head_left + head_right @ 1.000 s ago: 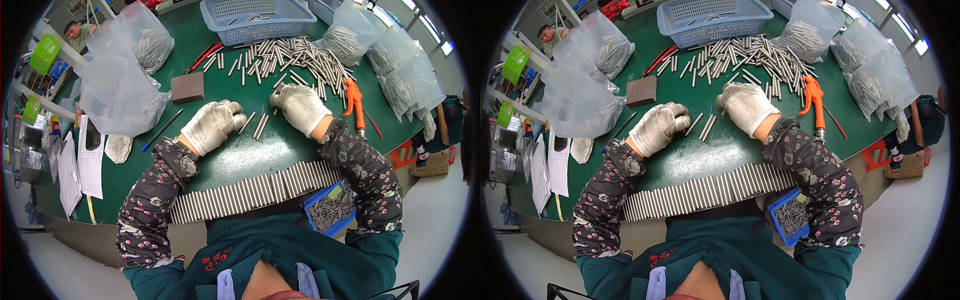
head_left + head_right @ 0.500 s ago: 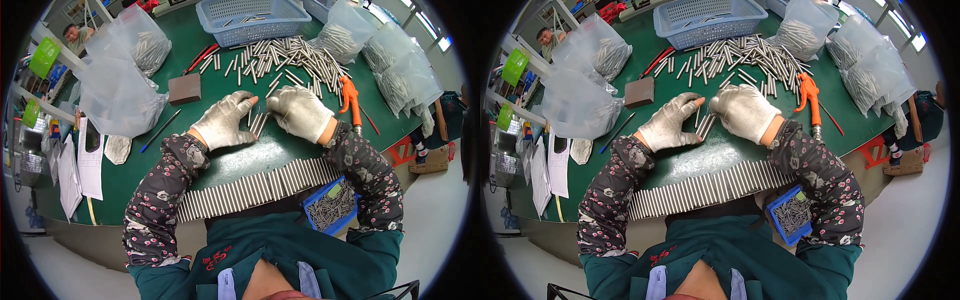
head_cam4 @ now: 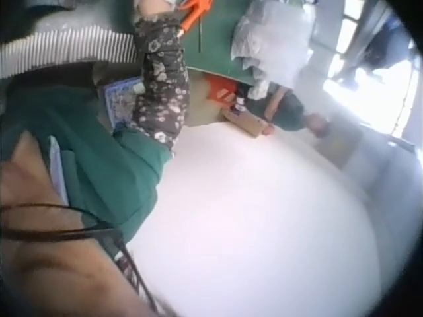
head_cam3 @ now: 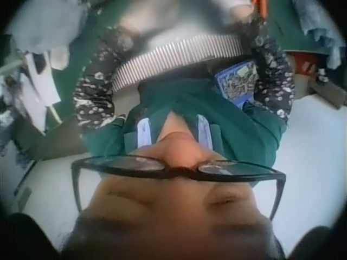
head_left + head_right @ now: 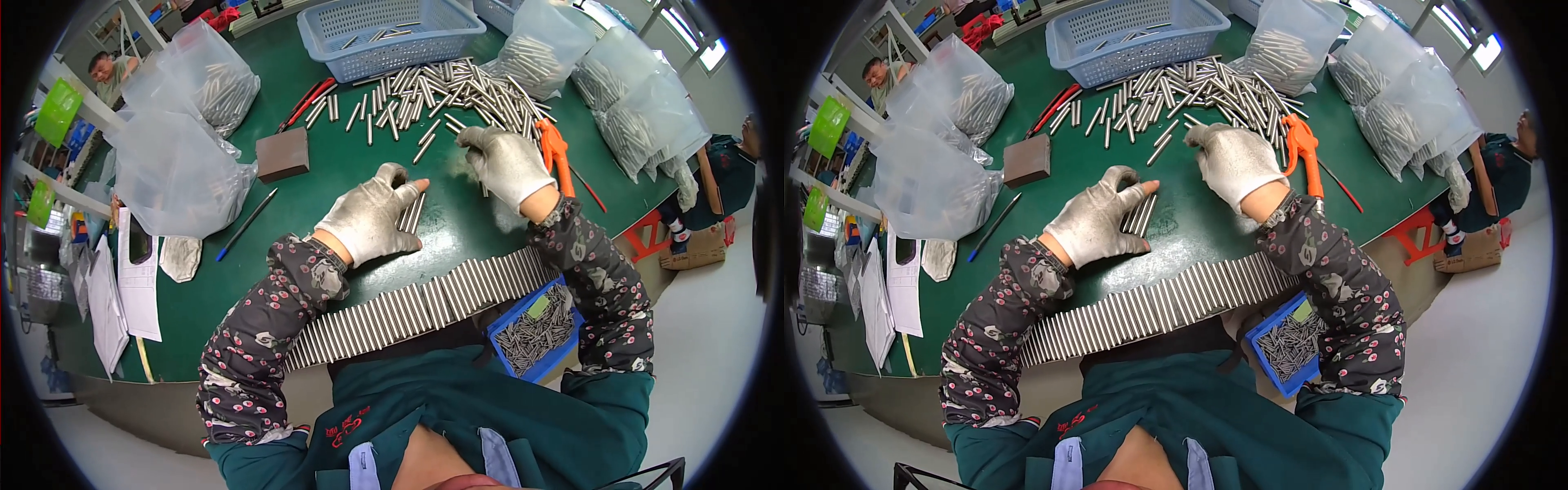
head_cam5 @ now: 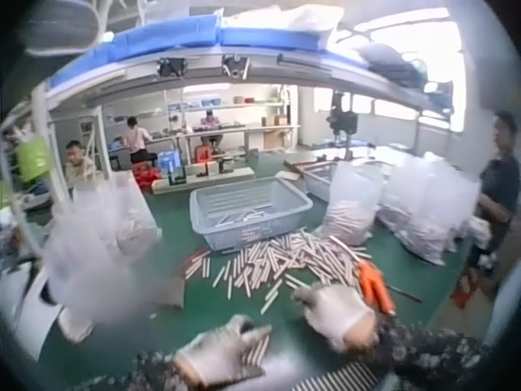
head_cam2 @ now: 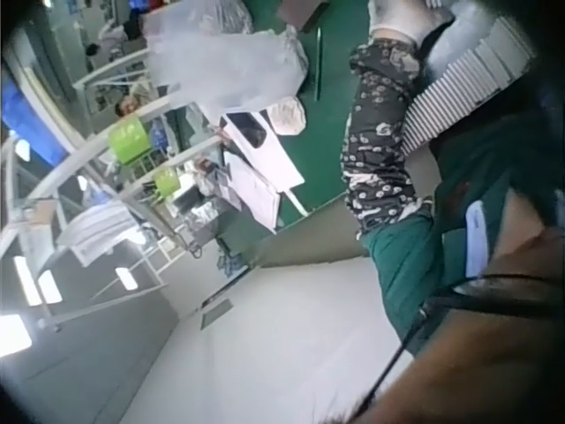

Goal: The worker is aligning and organizing small metal tubes on a green workbench, occasionally using an air nozzle to clean or position the items.

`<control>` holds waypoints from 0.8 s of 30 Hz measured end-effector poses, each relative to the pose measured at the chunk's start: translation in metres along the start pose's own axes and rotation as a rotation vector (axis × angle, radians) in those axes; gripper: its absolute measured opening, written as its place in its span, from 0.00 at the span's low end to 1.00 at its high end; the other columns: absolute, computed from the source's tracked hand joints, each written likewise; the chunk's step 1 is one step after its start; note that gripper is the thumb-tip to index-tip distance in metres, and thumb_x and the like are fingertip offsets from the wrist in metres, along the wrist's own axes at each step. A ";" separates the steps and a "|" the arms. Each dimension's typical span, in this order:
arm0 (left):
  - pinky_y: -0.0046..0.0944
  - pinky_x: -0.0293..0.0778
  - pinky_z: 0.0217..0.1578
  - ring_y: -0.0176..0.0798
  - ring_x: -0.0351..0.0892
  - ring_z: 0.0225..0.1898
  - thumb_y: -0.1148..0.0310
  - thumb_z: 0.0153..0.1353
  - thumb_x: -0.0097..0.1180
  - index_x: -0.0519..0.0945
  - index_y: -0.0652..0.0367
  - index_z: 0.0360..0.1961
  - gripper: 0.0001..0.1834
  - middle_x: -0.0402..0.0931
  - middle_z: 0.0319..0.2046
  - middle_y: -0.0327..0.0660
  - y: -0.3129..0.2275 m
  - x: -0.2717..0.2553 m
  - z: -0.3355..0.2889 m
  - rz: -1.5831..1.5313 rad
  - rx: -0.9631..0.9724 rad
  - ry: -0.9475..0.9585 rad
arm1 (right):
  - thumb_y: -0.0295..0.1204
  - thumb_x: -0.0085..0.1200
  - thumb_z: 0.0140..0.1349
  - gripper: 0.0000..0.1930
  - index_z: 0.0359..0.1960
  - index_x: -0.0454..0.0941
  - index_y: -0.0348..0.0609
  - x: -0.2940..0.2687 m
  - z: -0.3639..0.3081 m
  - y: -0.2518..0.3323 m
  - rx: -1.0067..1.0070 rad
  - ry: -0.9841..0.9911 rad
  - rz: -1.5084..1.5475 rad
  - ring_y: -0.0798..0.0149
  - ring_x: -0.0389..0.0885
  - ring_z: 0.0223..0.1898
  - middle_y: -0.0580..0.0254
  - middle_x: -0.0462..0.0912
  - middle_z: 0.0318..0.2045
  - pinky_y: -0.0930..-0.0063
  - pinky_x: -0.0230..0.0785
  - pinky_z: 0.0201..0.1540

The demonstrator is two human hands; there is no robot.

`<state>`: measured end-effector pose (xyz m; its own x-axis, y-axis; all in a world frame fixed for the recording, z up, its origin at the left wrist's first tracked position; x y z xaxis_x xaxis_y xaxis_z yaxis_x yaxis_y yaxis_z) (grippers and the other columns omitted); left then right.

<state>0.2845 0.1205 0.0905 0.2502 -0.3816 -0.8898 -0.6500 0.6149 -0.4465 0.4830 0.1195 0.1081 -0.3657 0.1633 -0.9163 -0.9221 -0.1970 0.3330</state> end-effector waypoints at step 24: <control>0.42 0.71 0.55 0.52 0.71 0.55 0.57 0.43 0.70 0.68 0.61 0.58 0.42 0.64 0.56 0.49 0.006 0.002 -0.002 -0.078 -0.088 -0.193 | 0.29 0.53 0.54 0.13 0.43 0.76 0.47 0.035 -0.016 0.031 -0.435 0.172 -0.133 0.53 0.80 0.35 0.56 0.77 0.29 0.63 0.72 0.38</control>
<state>0.2798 0.1219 0.0860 0.4293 -0.2811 -0.8583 -0.6817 0.5226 -0.5121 0.4433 0.1031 0.0831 -0.1884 0.0592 -0.9803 -0.8078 -0.5770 0.1204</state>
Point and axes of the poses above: each hand's wrist, its own z-axis towards the middle knuckle, its own x-axis out of the palm, y = z × x, the point moved 3 cm from there along z, towards the middle knuckle
